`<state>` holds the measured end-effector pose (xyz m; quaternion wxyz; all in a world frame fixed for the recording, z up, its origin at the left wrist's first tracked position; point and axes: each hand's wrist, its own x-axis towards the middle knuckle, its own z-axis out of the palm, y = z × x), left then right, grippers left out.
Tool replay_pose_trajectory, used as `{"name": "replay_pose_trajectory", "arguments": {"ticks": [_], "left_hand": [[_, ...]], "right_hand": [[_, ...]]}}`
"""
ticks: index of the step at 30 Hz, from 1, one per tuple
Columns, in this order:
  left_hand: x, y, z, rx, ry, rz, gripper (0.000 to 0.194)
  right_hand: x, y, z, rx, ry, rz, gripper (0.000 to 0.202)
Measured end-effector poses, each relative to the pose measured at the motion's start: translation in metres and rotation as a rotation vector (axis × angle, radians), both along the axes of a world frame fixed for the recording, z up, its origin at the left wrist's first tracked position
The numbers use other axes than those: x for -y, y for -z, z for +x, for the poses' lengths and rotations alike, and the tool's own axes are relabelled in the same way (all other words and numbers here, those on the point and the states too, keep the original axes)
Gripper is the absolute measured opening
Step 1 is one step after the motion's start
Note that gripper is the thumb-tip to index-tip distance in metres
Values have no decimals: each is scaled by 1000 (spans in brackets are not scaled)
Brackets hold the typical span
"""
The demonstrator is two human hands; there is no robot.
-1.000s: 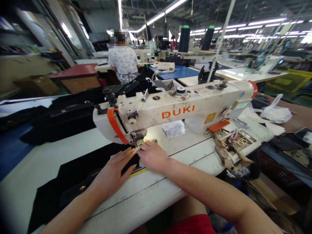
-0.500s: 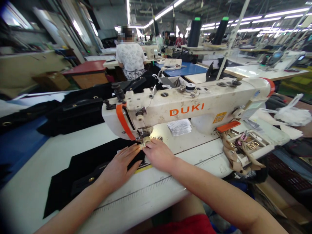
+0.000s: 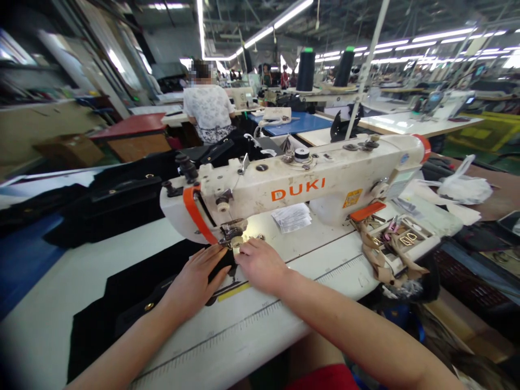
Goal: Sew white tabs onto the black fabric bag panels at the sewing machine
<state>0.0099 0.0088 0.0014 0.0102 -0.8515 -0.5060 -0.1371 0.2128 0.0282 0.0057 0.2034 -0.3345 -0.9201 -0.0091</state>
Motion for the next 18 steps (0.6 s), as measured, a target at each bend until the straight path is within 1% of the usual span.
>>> {"name": "replay_pose_trajectory", "arguments": {"ticks": [3,6,8,10,12,14,15,16,18], "left_hand": [[12,0,-5,-13,-6,-18,46],[37,-4,-12,-50,6,-40,47],[57,-12,-18,-84,18,-21,50],[78,-23,-25,-108,-15,61,60],[99,-32,-38,-124,-105,168,77],[123,-32,-57,-153,-160,211,89],[134,-29,-68,-175,-153,200,88],[144,-24,-80,-197,-140,169,82],[157,-15,-104,-222,-142,122,59]], "right_hand": [[3,0,2,-36,-6,7,14],[6,1,5,-89,-37,17,16],[7,3,6,-121,-58,22,17],[8,4,7,-142,-74,17,18],[10,3,8,-158,-91,7,19],[13,2,8,-180,-108,3,19],[14,2,8,-194,-116,3,19],[15,1,8,-206,-123,2,19],[17,2,7,-220,-134,-7,19]]}}
